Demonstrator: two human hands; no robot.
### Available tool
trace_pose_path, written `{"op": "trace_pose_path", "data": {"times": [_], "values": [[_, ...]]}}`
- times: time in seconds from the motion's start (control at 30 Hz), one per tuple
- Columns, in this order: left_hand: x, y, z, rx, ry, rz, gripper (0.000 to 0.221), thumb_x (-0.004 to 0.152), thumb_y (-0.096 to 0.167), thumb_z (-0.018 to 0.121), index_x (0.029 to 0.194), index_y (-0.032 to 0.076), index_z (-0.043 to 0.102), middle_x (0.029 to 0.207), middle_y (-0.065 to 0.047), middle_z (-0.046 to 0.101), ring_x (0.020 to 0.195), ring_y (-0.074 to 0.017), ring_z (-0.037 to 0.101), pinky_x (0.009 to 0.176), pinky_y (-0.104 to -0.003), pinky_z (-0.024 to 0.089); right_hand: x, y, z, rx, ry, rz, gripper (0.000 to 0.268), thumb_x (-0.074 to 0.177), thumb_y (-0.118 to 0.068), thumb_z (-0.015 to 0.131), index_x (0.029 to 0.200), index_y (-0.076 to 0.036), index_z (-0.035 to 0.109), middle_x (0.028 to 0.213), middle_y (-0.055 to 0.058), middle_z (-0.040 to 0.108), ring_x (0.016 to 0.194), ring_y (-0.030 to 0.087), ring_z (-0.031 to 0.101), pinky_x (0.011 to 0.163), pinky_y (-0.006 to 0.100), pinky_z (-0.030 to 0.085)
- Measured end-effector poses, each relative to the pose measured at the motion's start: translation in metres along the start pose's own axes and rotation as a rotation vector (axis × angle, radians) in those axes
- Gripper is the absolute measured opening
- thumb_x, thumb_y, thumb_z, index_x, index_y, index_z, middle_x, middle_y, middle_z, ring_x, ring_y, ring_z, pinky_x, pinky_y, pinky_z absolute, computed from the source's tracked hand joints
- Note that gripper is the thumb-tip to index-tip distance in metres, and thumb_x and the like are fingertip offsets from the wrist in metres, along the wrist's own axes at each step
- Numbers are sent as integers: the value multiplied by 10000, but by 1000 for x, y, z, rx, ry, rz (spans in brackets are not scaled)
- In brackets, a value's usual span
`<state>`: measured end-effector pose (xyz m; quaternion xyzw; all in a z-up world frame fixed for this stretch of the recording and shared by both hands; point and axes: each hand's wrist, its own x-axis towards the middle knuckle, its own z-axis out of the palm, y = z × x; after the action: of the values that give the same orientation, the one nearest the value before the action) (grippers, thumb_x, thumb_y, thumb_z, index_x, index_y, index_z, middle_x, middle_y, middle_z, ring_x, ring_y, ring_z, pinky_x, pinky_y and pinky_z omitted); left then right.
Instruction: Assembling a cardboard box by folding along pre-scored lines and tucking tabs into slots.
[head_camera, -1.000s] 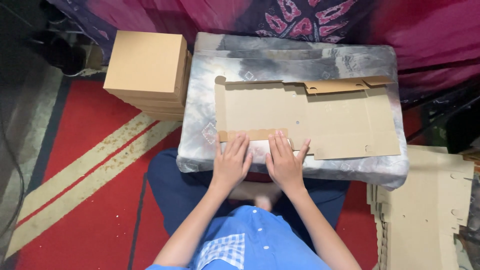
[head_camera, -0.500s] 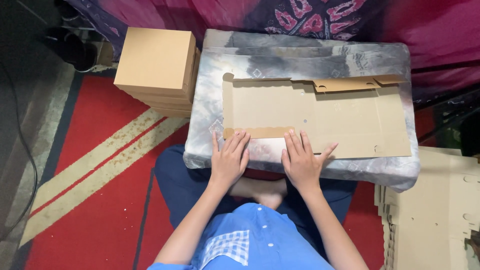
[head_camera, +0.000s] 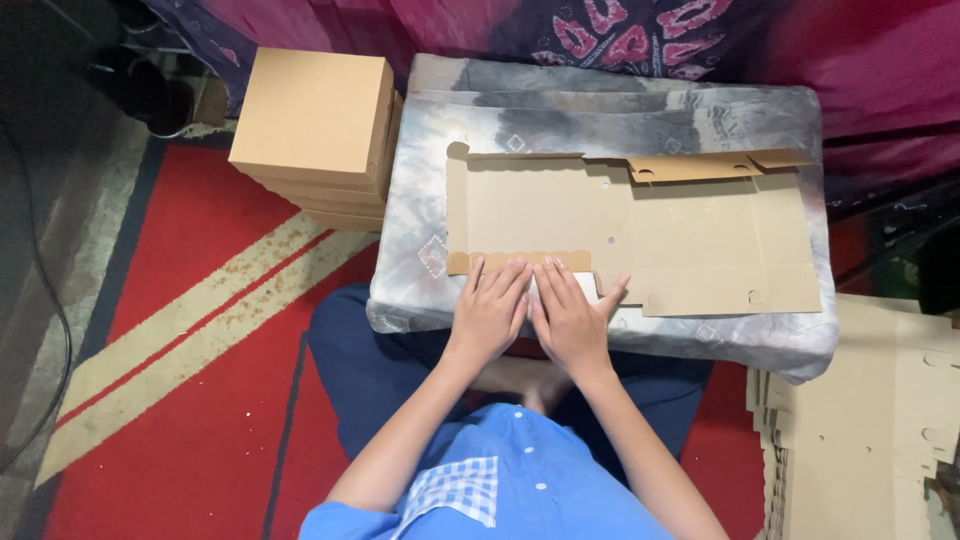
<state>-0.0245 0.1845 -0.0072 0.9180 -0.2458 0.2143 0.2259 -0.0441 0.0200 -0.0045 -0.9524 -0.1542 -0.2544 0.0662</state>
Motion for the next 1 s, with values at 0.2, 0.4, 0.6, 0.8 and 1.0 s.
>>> {"op": "trace_pose_path", "data": {"times": [0.2,0.4,0.6,0.8,1.0], "values": [[-10,-16,-27,80,-5,-30,433,992,289,530,1399,177,622,1338,-16,647,1211,-187,609,1168,-468,364,-2,18,-15,-87,17,20,413,979,-282,531,1368,-219,651,1381,-16,667,1344,167,557,1086,850,57],[-20,-21,-37,72,6,-82,431,1001,288,518,1384,129,634,1348,-52,649,1248,-211,591,1171,-467,354,-10,28,-15,-109,-22,56,423,1001,-279,499,1387,-179,640,1454,9,635,1357,155,553,1089,848,37],[-17,-14,-19,105,30,-62,425,1008,323,513,1349,112,654,1327,-60,663,1260,-207,585,1212,-505,291,2,-10,-1,66,-99,-46,495,955,-228,509,1447,-219,556,1511,-8,553,1389,147,495,1117,825,11],[-29,-26,-34,122,-2,-95,489,1024,361,486,1472,183,562,1452,2,594,1332,-159,543,1233,-498,243,12,-34,4,96,-116,-57,516,945,-229,511,1460,-226,540,1507,-18,548,1397,144,476,1159,779,-18],[-42,-44,-60,151,-20,-177,471,1031,355,488,1465,191,571,1432,17,611,1342,-153,541,1241,-494,228,7,-16,-5,73,-114,2,456,986,-265,499,1434,-221,573,1467,-16,590,1370,135,508,1141,791,-1]]}}
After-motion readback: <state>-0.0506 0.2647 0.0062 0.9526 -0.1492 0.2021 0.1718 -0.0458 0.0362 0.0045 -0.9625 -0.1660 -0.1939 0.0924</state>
